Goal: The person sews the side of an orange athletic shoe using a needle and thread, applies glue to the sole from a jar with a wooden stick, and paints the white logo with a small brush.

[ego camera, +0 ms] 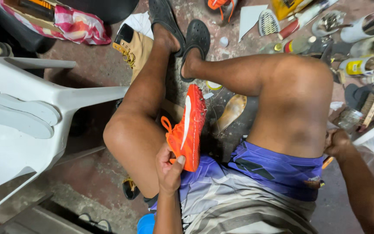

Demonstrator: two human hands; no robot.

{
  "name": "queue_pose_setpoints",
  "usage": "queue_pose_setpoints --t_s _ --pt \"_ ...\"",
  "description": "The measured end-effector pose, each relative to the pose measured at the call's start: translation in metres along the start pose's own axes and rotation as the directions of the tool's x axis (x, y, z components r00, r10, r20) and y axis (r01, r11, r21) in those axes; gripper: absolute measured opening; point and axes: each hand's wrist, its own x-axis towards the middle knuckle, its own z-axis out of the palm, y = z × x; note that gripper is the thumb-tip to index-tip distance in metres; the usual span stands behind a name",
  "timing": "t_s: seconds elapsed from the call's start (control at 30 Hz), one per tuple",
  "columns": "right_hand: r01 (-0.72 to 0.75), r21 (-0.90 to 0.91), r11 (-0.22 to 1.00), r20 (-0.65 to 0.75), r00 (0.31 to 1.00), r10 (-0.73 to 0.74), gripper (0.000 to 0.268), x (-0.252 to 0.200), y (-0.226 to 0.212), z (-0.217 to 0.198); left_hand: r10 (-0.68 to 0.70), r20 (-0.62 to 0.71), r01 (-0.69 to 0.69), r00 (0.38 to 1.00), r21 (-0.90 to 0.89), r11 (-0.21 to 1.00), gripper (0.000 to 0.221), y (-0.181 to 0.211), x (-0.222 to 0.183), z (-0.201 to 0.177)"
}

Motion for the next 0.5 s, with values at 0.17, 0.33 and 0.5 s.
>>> queue_pose_setpoints --t_s 0.17,0.33,0.5 --pt "0.089 0.062 0.994 -0.075 0.994 -0.084 0.031 -0.032 0.036 -0.012 0.253 0.124 -0.281 0.96 0.348 0.895 0.014 0.047 0.011 0.019" --pt "0.185 0.179 0.966 0.053 0.979 -0.197 0.033 -0.048 0.074 -0.036 0.394 0.189 -0.429 0.9 0.545 0.72 0.021 0.083 0.023 0.035" --pt "0.357 0.28 0.891 0.256 0.867 -0.428 0.043 -0.065 0.063 -0.052 0.449 0.225 -0.479 0.865 0.64 0.601 0.029 0.104 0.03 0.04"
